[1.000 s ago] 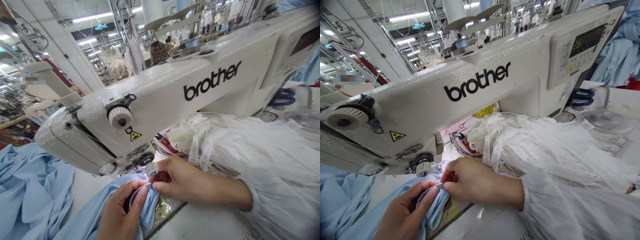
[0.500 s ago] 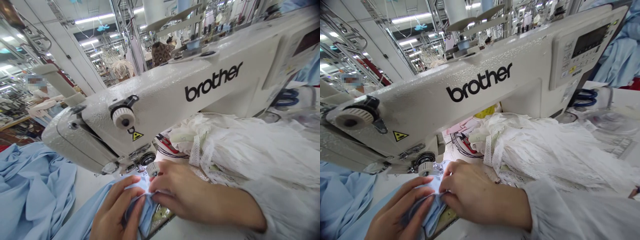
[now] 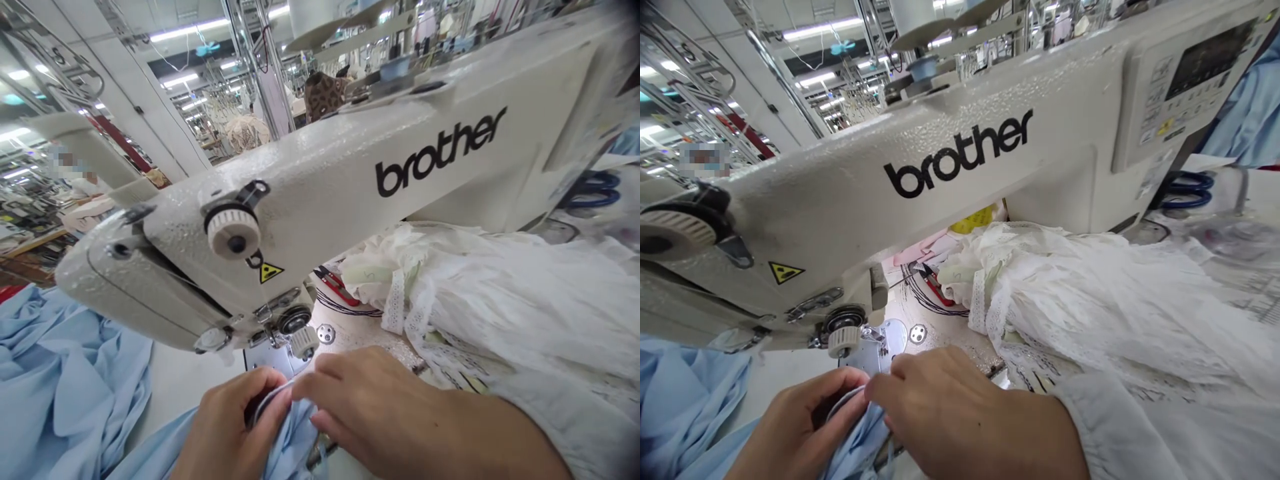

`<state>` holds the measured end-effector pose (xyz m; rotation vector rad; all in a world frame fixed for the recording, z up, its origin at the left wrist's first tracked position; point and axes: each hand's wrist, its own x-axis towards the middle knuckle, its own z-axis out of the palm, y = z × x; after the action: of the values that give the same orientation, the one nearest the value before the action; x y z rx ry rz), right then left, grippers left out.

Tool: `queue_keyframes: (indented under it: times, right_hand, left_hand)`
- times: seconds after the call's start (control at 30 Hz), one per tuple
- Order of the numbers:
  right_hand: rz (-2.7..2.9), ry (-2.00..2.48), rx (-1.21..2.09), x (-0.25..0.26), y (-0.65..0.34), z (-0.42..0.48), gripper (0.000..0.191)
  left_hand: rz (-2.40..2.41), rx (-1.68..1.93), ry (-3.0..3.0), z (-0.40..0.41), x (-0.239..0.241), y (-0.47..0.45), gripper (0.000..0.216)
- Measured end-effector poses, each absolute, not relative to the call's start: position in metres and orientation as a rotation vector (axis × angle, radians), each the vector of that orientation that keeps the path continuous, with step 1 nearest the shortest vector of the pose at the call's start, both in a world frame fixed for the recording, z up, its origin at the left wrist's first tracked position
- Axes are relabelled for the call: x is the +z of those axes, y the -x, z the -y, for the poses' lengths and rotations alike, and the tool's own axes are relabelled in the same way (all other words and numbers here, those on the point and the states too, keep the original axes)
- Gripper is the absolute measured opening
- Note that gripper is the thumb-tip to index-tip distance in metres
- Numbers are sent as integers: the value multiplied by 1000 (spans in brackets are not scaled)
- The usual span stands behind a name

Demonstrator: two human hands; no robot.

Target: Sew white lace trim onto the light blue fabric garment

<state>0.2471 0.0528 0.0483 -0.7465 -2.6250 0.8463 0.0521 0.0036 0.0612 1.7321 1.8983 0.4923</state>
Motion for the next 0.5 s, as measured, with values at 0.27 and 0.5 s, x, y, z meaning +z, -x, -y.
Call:
queue_keyframes:
  times: [0.27, 0.5]
  right_hand:
    - [2670, 531, 360, 52, -258, -42, 16]
    - [2537, 435, 167, 33, -244, -41, 17]
  left_hand:
    - [-1855, 440, -1785, -6, 74, -39, 30]
    - [-1990, 580, -1779, -34, 67, -27, 17]
